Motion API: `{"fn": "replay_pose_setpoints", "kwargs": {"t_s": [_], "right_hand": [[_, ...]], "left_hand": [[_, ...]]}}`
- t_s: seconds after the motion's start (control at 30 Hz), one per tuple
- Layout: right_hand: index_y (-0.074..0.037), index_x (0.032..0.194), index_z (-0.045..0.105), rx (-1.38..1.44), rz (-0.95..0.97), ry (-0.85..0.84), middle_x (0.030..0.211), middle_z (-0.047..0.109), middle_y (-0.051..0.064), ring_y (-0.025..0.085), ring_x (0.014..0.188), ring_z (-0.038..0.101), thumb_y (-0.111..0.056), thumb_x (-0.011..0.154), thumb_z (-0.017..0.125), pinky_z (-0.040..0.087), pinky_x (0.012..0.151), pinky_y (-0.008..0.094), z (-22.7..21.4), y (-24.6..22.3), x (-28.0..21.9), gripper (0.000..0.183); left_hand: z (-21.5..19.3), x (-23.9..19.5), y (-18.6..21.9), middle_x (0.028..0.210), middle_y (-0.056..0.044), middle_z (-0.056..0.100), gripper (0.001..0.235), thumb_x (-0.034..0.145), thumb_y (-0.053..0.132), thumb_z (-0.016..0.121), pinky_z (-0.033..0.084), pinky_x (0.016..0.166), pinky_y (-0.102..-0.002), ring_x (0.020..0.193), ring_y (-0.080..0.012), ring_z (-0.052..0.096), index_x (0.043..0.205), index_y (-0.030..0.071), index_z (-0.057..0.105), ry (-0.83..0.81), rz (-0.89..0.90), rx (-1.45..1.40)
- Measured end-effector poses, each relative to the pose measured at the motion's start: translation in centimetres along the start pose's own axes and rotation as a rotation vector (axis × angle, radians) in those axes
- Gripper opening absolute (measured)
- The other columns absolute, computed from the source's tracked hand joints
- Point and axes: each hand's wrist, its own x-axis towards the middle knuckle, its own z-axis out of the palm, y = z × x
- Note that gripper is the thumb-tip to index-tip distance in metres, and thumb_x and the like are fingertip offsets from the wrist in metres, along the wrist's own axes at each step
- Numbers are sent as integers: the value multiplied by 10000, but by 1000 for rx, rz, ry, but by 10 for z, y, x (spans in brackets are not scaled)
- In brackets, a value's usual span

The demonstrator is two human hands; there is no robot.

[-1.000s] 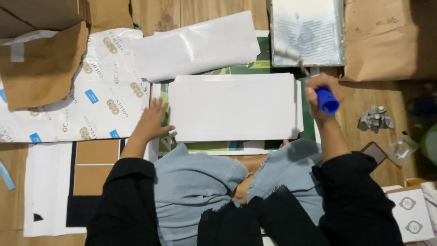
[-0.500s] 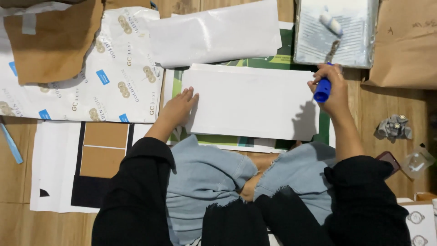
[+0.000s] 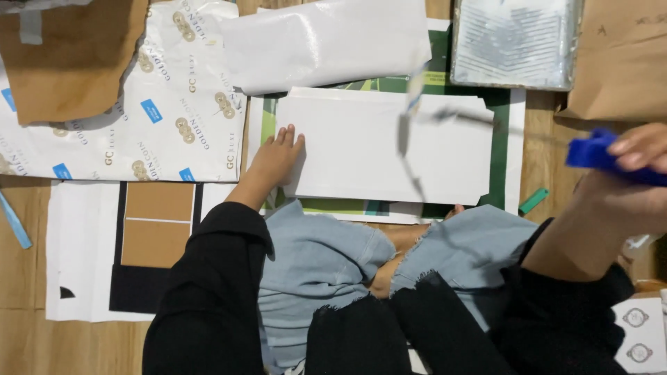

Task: The person sits on the floor and uses a blue-handled roller to apply a clear adhesive to a white sheet. They then place brown cardboard rectangles onto the adhesive-covered surface and press them down.

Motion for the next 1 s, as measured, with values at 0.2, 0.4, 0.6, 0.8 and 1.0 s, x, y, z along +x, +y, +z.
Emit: {"fn": "replay_pose_setpoints", "kwargs": {"t_s": [0.2,0.4,0.6,0.8,1.0], "right_hand": [[-117,733,393,-231,170,-75,580,326,35,137,484,369,-440,945,632,392,536,263,116,-48,-32,455],[-115,882,473,-334,-12,-313,705,484,57,172,570,543,-458,1033,518,513,538,274,99,-29,-25,378],[-142,770,546,-116,288,-49,558,464,-14,120,466,503,-263,926,648,468,437,248,110,-2,-37,222],[-116,882,410,37,333,-96,502,330,16,170,385,433,-26,921,501,499,464,347,165,35,-91,135],[-164,1107,512,-111,221,-221,681,409,48,186,505,411,173,999,476,442,479,301,151,12,-45,356]], "left_hand": [[-6,-8,-1,1528,-212,56,815,778,-8,518,299,1065,-451,1397,-328,164,1467,63,87,13,-10,-70],[-23,-16,0,1546,-154,-37,919,733,-42,539,253,1098,-439,1423,-272,86,1479,103,22,-101,-44,-158],[-49,-35,2,1561,-54,29,1009,692,-98,552,189,1119,-447,1410,-204,161,1472,136,-43,-79,-115,-423],[-39,-41,-4,1486,-182,316,1133,617,47,693,172,1097,-560,1255,-367,453,1498,72,-19,81,-111,-469],[-28,-30,-4,1461,-240,279,1120,646,-95,501,78,1135,-459,852,-273,666,1438,231,-222,62,-156,-384]]}}
